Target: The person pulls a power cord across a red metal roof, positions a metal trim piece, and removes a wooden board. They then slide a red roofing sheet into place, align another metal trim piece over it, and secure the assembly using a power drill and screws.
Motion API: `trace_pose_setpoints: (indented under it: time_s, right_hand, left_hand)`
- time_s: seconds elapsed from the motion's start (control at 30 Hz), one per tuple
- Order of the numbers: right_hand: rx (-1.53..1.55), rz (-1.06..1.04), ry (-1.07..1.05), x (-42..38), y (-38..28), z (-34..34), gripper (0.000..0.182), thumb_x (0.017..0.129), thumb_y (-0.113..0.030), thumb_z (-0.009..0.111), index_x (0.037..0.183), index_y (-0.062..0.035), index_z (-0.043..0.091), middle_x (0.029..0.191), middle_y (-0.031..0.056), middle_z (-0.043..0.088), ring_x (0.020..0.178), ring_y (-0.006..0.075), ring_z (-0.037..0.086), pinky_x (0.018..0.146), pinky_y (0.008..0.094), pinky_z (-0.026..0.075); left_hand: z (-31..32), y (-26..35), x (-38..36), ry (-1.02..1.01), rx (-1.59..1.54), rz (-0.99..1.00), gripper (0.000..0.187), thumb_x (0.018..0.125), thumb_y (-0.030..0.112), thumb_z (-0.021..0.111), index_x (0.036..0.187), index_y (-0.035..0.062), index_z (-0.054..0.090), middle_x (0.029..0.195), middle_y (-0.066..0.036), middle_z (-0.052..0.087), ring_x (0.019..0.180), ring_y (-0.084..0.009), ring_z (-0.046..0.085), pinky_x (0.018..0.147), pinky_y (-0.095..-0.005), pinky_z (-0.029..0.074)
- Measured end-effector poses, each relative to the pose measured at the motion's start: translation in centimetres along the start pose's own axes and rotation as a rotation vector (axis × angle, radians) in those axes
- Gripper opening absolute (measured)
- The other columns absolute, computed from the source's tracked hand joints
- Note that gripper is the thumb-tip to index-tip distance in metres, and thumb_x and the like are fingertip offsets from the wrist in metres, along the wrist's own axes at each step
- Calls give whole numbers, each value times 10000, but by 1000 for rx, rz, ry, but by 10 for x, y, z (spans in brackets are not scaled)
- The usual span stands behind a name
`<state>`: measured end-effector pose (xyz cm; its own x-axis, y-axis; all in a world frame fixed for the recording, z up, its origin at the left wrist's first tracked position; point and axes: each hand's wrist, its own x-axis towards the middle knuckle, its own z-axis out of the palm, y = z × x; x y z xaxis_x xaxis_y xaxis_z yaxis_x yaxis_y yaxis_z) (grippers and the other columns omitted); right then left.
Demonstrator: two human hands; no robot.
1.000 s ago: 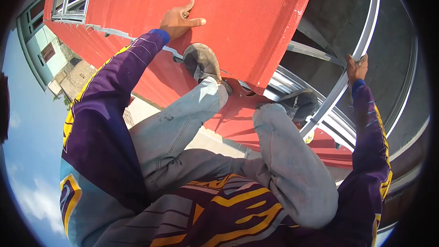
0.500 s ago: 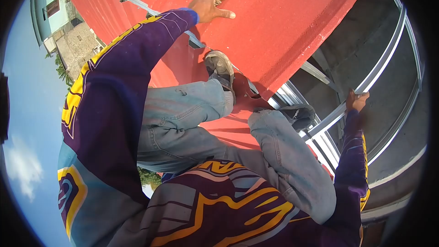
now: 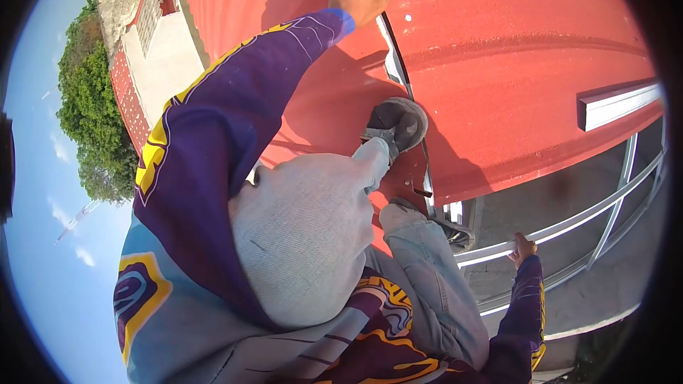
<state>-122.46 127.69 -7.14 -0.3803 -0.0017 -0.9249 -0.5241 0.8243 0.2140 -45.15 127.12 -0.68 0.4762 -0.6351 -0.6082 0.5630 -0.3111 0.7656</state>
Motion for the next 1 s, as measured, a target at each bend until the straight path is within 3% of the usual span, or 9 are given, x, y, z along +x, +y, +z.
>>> trace_pose_setpoints:
  time_s: [0.03,0.1,0.2,0.33,0.47,0.53,0.6,0.73,1.0]
  right_hand:
    - [-34,-4,13,4,-2,0,745,781,-243,743,1332,-5,302,1163,178,514,1014,338,588,843,562,516]
    - [5,32,76,2,0,-3,706,763,-201,723,1306,-20,310,1133,155,515,973,311,587,806,529,524]
    - [129,-123,254,-12,0,11,655,733,-176,704,1250,-35,327,1085,133,511,912,271,576,759,489,522]
    - [125,-146,429,-51,-15,38,505,714,-157,674,1138,-88,409,954,84,502,767,192,522,605,424,461]
    - [57,-110,388,-38,-11,29,872,716,-317,780,1375,-80,260,1249,155,477,1099,336,537,835,589,466]
    - [-457,-281,1015,-42,-27,33,967,751,-461,761,1464,-97,218,1340,208,429,1244,374,437,1011,550,372]
    - [-495,-571,1012,-152,-90,63,791,824,-444,699,1429,-107,317,1358,166,414,1284,345,398,1015,512,371]
    - [-271,-1217,905,-148,-141,60,529,902,-378,634,1301,-63,490,1272,204,492,1192,374,483,1006,468,383]
    - [-374,-1542,967,-203,-285,95,434,828,-288,656,1207,-111,540,1240,101,506,1199,323,439,1029,513,306]
  left_hand:
    - [0,2,-16,26,-26,0,299,891,230,597,1130,52,621,762,-83,669,617,-246,647,525,-378,499]
    - [28,17,-58,314,1419,689,334,909,228,571,1216,96,578,796,-84,678,644,-229,661,557,-380,529]
    - [23,1,-44,237,1094,567,446,891,254,596,1313,130,521,824,-79,691,675,-235,679,597,-391,552]
    - [27,11,-48,192,970,770,441,878,248,620,1285,98,541,862,-68,699,715,-214,689,626,-365,557]
    - [28,23,-53,228,1201,789,401,863,312,638,1209,112,604,797,-98,694,728,-288,683,649,-407,548]
    - [33,27,-58,298,1305,718,445,824,389,671,1199,151,631,717,-145,688,700,-373,676,664,-466,538]
    - [35,23,-53,318,1321,746,391,821,367,676,1154,161,657,704,-155,680,687,-366,669,667,-471,529]
    - [53,25,-57,340,1262,786,251,840,244,697,1025,74,692,853,-124,714,761,-269,703,700,-366,543]
    - [106,56,-9,132,1451,1110,179,841,238,712,809,82,631,705,-111,655,637,-300,652,552,-399,487]
